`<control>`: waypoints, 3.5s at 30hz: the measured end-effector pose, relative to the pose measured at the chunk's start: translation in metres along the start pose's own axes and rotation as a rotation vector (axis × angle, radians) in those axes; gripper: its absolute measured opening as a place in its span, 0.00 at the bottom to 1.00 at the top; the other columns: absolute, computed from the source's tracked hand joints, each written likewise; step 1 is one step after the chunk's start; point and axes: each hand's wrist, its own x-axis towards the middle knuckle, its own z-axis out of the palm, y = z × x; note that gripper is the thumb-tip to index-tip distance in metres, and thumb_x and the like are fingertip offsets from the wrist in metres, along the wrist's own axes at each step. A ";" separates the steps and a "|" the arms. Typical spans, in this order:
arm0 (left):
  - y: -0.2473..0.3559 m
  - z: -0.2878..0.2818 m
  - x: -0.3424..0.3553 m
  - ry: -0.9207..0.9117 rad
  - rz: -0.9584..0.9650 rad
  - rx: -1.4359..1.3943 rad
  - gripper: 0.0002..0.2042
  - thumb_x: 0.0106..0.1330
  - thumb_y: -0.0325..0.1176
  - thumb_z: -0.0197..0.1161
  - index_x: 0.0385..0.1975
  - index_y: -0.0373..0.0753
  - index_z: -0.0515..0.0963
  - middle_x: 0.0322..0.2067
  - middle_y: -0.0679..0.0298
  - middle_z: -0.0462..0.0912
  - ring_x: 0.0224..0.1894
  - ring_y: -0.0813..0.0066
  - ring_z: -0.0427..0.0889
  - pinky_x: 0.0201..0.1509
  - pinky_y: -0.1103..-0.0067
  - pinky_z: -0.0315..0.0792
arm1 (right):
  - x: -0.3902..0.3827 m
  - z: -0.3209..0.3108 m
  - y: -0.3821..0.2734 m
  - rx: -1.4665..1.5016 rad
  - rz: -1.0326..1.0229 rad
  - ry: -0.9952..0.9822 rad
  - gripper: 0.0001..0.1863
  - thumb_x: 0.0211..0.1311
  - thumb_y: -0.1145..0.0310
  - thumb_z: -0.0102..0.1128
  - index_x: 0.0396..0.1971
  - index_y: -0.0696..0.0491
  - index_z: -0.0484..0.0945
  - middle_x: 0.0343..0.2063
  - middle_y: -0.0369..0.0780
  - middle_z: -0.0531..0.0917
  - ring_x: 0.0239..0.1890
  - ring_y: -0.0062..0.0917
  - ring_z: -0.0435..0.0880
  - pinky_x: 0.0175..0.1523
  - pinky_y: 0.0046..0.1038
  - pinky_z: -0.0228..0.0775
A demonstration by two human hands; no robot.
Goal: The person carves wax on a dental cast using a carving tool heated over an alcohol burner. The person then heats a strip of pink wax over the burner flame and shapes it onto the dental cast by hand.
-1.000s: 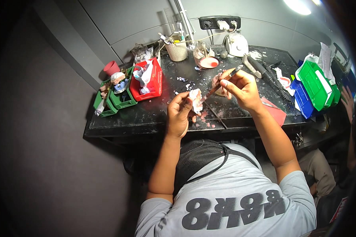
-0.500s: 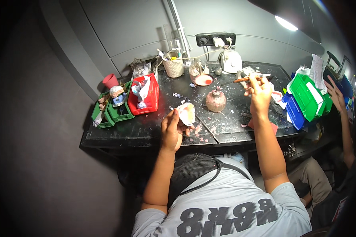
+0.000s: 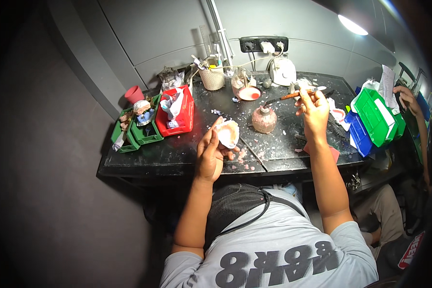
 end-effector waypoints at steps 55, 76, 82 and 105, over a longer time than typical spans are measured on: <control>-0.001 -0.006 -0.003 -0.009 -0.097 -0.146 0.29 0.74 0.57 0.45 0.54 0.32 0.71 0.32 0.62 0.78 0.27 0.79 0.75 0.18 0.86 0.59 | 0.011 0.000 0.001 0.026 0.022 -0.001 0.08 0.65 0.69 0.64 0.37 0.57 0.78 0.24 0.33 0.80 0.23 0.13 0.76 0.22 0.16 0.67; 0.002 0.000 -0.003 -0.002 -0.148 -0.110 0.29 0.75 0.58 0.43 0.49 0.34 0.74 0.25 0.65 0.77 0.20 0.85 0.71 0.15 0.88 0.55 | -0.043 0.039 -0.008 0.147 0.006 -0.528 0.08 0.64 0.74 0.64 0.40 0.60 0.79 0.34 0.38 0.83 0.27 0.14 0.78 0.29 0.15 0.68; 0.002 0.000 -0.002 0.000 -0.150 -0.110 0.30 0.74 0.59 0.42 0.48 0.33 0.73 0.34 0.57 0.81 0.20 0.85 0.71 0.13 0.88 0.54 | -0.046 0.039 -0.009 0.180 0.001 -0.563 0.08 0.64 0.74 0.64 0.41 0.60 0.79 0.34 0.37 0.83 0.28 0.13 0.77 0.30 0.15 0.68; 0.008 0.007 -0.003 0.026 -0.161 -0.080 0.31 0.74 0.60 0.41 0.46 0.33 0.74 0.26 0.62 0.78 0.18 0.85 0.71 0.13 0.88 0.53 | -0.048 0.041 -0.009 0.184 -0.038 -0.571 0.07 0.65 0.75 0.63 0.40 0.60 0.79 0.35 0.37 0.82 0.27 0.12 0.77 0.28 0.15 0.66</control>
